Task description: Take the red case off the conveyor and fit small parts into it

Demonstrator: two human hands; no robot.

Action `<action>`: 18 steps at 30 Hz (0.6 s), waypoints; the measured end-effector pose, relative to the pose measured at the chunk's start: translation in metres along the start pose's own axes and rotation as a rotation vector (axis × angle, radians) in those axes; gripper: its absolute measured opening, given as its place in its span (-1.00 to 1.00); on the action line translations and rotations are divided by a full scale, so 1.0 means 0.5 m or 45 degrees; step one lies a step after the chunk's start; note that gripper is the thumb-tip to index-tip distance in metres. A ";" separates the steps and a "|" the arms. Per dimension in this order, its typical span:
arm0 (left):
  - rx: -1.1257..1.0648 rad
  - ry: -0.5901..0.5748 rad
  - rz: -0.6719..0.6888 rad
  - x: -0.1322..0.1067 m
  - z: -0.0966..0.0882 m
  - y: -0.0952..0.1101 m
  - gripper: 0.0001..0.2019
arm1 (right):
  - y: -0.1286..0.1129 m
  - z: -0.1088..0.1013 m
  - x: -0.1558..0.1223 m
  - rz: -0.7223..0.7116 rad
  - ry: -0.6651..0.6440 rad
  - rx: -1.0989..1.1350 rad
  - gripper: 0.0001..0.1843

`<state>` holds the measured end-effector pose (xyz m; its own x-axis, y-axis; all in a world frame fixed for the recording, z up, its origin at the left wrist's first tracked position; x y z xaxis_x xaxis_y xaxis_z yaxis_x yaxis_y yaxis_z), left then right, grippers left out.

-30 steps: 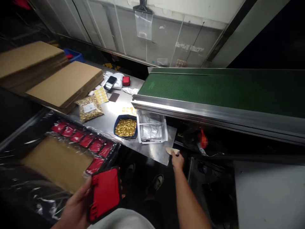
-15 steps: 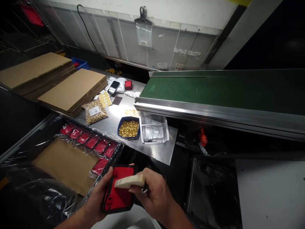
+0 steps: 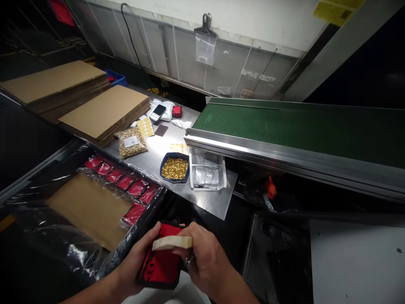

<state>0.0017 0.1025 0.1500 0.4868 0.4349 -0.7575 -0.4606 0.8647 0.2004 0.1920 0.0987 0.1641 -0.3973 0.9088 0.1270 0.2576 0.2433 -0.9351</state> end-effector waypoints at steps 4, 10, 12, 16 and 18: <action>-0.017 -0.003 0.021 -0.002 -0.005 0.005 -0.48 | 0.007 0.006 -0.004 0.019 0.004 0.021 -0.80; -0.035 0.005 0.051 0.005 -0.005 0.011 -0.51 | -0.003 0.027 0.006 0.034 0.006 0.061 -0.84; -0.037 -0.009 0.084 0.009 -0.004 0.015 -0.52 | -0.005 0.034 0.009 -0.030 0.027 0.053 -0.81; -0.103 -0.133 0.117 0.010 -0.009 0.028 -0.38 | 0.067 0.011 -0.007 0.263 0.798 0.183 -0.83; -0.155 -0.222 0.107 0.006 -0.018 0.035 -0.29 | 0.155 -0.006 -0.023 0.658 1.297 0.413 -0.70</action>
<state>-0.0118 0.1168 0.1457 0.5590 0.5499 -0.6205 -0.5859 0.7915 0.1736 0.2192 0.1080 0.0911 0.6098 0.7606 -0.2230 -0.1121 -0.1958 -0.9742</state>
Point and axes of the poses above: each hand's wrist, its own x-axis towards the middle knuckle, its own z-axis out of the palm, y = z × x, the point moved 1 cm from there along x, towards the middle knuckle, and after that the axes turned 2 degrees about x, right-handed, at the moved point
